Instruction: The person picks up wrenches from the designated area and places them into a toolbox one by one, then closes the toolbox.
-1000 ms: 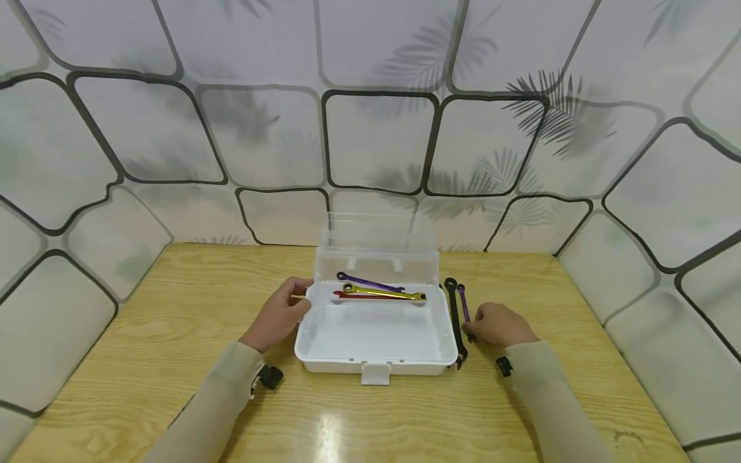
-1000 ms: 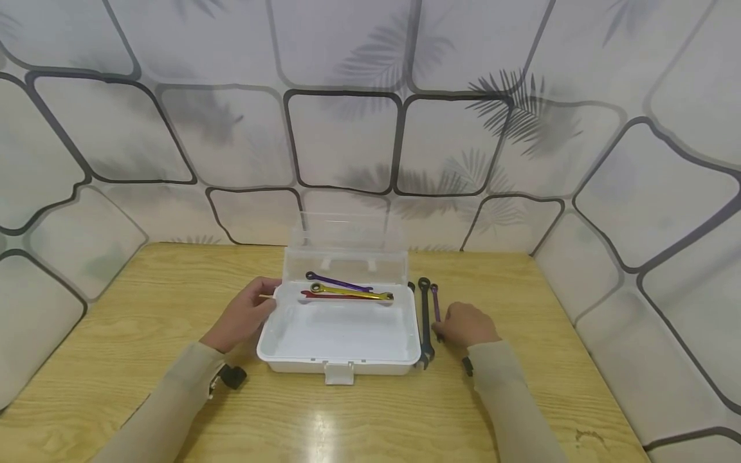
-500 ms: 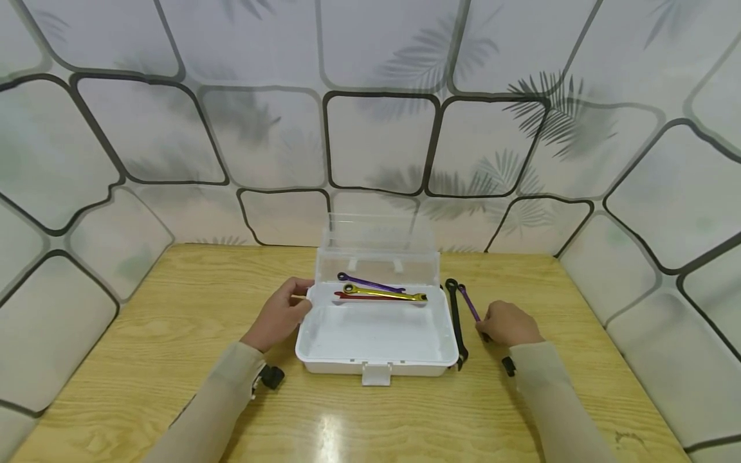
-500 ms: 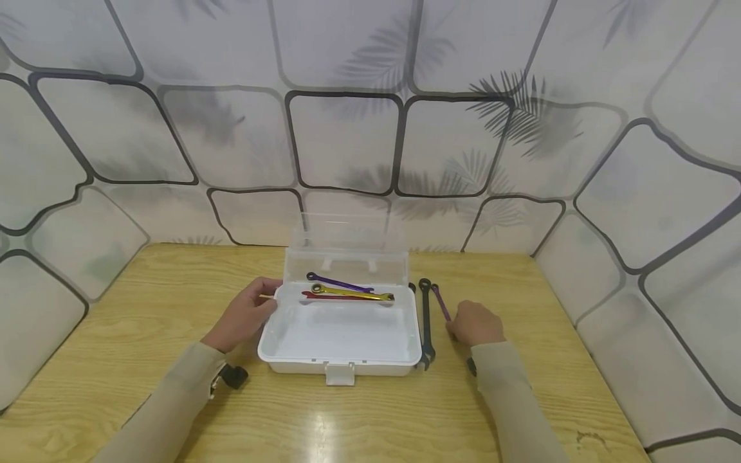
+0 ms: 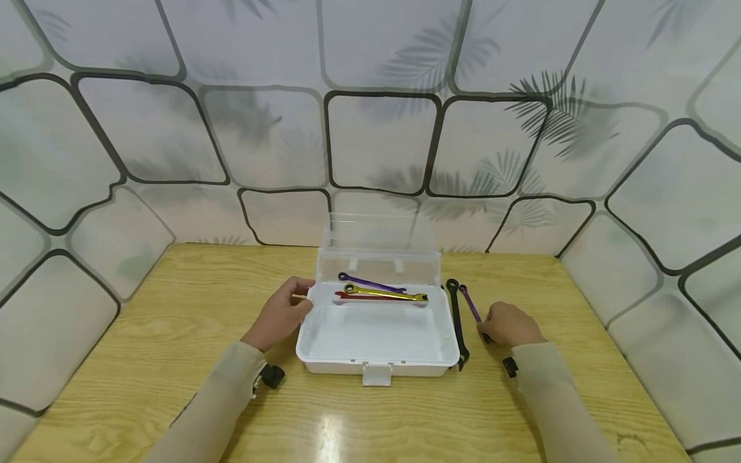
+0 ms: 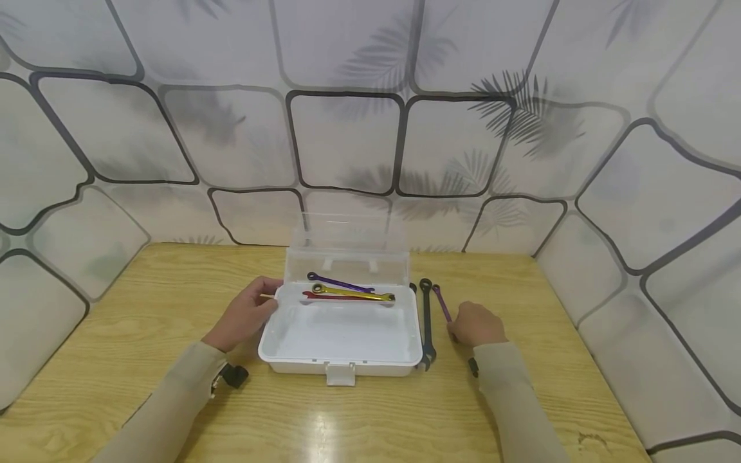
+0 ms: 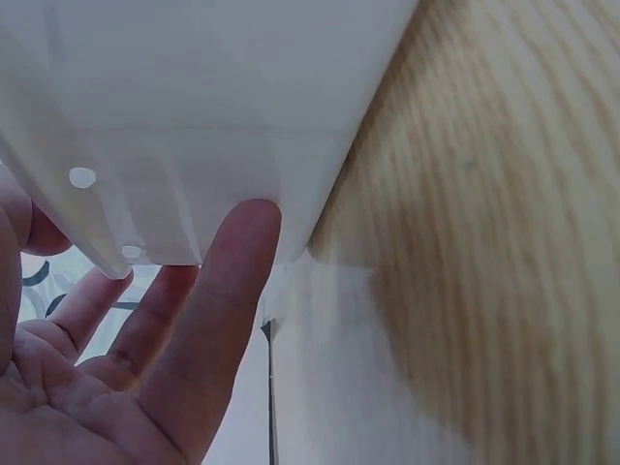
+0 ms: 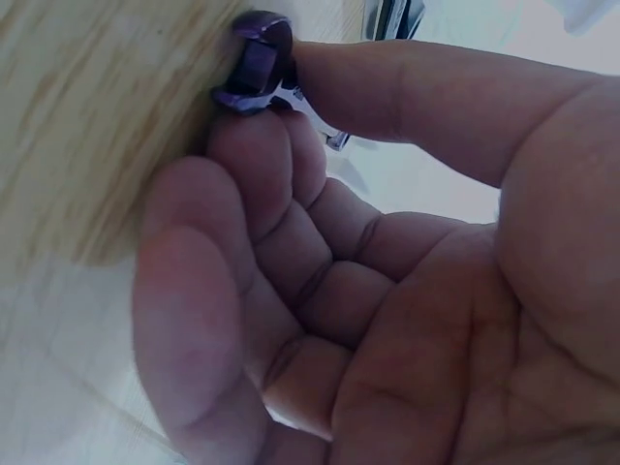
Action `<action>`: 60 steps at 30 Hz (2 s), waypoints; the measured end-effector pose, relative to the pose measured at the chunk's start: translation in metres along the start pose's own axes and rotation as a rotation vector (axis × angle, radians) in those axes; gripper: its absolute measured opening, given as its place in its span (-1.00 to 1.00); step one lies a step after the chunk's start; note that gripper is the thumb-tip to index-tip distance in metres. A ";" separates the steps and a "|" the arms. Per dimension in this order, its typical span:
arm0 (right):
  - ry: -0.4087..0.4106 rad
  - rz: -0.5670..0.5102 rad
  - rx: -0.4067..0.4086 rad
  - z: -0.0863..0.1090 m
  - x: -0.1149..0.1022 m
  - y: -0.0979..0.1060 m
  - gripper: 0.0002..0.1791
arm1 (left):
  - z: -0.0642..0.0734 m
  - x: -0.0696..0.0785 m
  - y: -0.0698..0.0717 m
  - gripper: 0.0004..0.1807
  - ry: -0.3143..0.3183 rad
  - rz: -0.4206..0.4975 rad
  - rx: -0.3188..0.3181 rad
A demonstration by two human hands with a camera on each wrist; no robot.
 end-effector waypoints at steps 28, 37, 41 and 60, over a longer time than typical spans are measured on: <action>-0.016 -0.017 0.008 0.000 0.003 -0.002 -0.59 | 0.000 0.002 -0.003 -0.55 -0.036 -0.041 -0.001; -0.017 -0.009 0.013 0.002 0.004 0.003 -0.66 | 0.000 0.000 -0.004 -0.52 -0.001 -0.008 -0.006; -0.015 -0.005 0.036 0.003 0.005 0.006 -0.67 | 0.000 -0.001 -0.004 -0.52 0.006 0.005 -0.012; -0.001 -0.049 0.292 0.003 0.004 0.029 -0.66 | -0.005 -0.005 -0.003 -0.50 0.019 0.011 -0.018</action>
Point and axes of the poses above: each hand's wrist, its own z-axis away from the middle knuckle, its own y-axis out of the back of the hand, x = y × z, the point moved 8 cm from there along -z, towards the middle knuckle, and after that the axes turned 11 degrees about y, right-handed, at the moved point
